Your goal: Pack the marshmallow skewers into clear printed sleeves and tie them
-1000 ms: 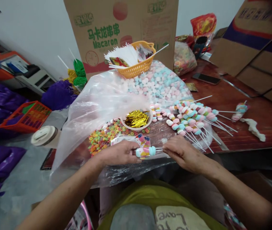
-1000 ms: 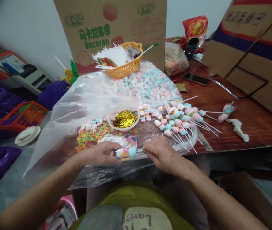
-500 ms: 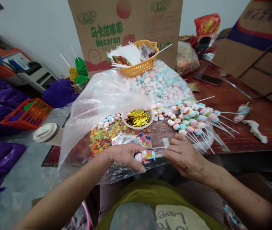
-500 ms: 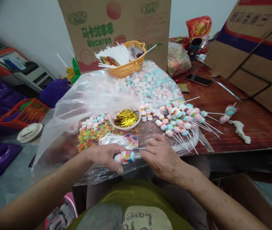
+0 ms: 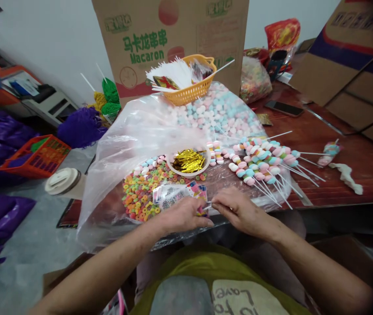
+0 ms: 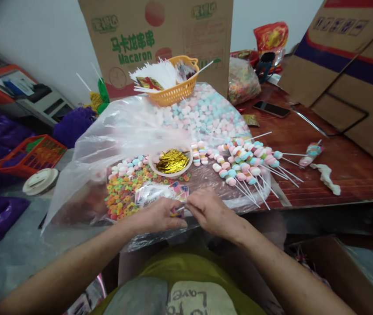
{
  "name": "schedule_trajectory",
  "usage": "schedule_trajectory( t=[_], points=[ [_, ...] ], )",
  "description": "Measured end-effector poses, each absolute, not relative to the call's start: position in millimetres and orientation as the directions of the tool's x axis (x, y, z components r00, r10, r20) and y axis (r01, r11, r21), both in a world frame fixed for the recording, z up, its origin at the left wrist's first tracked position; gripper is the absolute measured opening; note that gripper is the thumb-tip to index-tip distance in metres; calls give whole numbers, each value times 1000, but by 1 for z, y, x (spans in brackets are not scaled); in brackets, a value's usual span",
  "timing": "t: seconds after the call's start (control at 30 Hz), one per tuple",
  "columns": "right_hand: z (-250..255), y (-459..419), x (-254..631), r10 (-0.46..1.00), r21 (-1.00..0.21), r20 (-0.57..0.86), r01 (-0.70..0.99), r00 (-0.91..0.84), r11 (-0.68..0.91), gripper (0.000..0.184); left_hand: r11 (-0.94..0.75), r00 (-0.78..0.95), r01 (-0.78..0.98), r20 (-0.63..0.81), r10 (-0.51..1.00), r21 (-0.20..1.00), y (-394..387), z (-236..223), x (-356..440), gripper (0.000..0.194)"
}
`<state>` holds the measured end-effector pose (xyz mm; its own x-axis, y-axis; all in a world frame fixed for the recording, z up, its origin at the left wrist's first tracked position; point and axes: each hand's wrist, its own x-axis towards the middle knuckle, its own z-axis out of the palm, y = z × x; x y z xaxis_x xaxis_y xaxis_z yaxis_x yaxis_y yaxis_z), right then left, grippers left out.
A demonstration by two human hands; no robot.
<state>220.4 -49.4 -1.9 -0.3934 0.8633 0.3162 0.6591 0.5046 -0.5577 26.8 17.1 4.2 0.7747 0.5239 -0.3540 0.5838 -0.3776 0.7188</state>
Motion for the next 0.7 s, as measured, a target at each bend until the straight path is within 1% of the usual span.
schedule_trajectory(
  t=[0.07,0.13,0.2,0.27,0.3,0.33,0.37,0.4,0.47,0.5,0.53,0.6,0.63,0.7],
  points=[
    [1,-49,223,889,-625,280,635,-362,455,25,-279,797,531,-359,486,800,20,15,21,42],
    [6,-48,227,903,-675,253,606,-346,421,25,-144,798,501,-392,457,853,23,25,12,41],
    [11,-47,230,901,-684,250,594,-356,424,25,-15,758,552,-494,426,834,24,30,5,41],
    [15,-46,229,883,-649,278,604,-378,463,24,115,696,613,-602,390,782,20,28,2,43],
    [16,-46,227,872,-620,294,616,-392,486,24,165,670,621,-628,396,767,17,25,3,44],
    [16,-45,224,862,-590,307,630,-404,506,24,199,649,608,-625,434,769,13,20,5,43],
    [15,-45,220,855,-561,316,645,-412,519,25,204,634,575,-589,501,792,9,14,8,42],
    [13,-44,216,852,-538,319,660,-416,524,25,175,622,532,-523,582,828,5,7,12,39],
    [7,-43,209,854,-508,324,687,-407,520,26,60,606,450,-355,712,891,-1,-4,18,32],
    [4,-42,206,857,-512,325,688,-399,514,26,7,602,424,-287,745,906,-2,-9,20,31],
    [0,-42,205,864,-541,321,673,-388,503,26,-27,593,411,-245,767,911,-4,-12,21,30],
    [-6,-43,207,902,-674,286,601,-325,430,23,-20,540,404,-221,812,915,-4,-16,21,29],
    [-9,-44,207,931,-760,257,541,-260,361,21,8,501,400,-225,836,917,-4,-16,21,29],
    [-15,-49,206,979,-903,145,385,-142,190,22,38,435,376,-213,875,926,-5,-16,20,30]
  ],
)
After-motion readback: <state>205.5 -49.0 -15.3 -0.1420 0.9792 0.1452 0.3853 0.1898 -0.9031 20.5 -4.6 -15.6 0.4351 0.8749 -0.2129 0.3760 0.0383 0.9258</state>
